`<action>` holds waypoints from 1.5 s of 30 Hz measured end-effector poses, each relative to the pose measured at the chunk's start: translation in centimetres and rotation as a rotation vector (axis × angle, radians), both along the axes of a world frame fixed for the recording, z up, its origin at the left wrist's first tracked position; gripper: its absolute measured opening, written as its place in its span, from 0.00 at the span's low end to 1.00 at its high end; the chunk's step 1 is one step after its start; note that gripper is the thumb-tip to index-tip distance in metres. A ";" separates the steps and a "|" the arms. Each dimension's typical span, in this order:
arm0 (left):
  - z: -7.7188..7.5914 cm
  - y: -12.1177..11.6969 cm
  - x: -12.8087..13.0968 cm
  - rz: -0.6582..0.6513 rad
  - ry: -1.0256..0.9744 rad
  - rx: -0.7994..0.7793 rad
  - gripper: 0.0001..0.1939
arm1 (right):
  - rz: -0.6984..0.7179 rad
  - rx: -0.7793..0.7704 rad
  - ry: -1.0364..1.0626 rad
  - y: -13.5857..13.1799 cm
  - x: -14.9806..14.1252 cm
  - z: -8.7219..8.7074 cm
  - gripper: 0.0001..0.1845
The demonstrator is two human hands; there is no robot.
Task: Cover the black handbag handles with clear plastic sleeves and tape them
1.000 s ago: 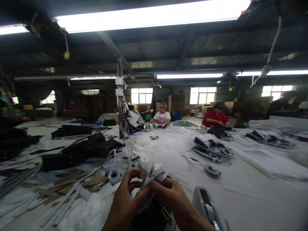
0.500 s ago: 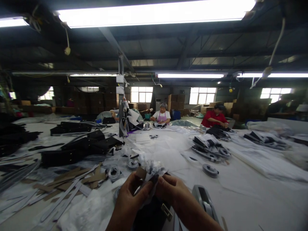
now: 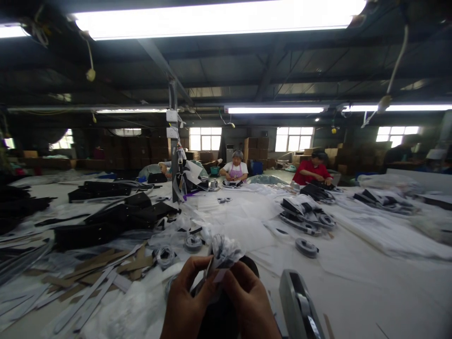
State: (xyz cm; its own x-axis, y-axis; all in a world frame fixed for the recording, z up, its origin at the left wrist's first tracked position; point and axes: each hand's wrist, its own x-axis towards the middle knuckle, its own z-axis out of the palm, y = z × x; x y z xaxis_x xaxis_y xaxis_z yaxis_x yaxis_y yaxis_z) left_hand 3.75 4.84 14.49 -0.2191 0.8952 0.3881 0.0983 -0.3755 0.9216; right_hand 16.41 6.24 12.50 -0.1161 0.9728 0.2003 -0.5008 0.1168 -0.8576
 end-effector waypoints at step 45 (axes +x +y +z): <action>-0.6 -2.8 -2.3 0.296 1.029 0.471 0.23 | -0.004 0.003 0.007 -1.4 -0.6 0.3 0.24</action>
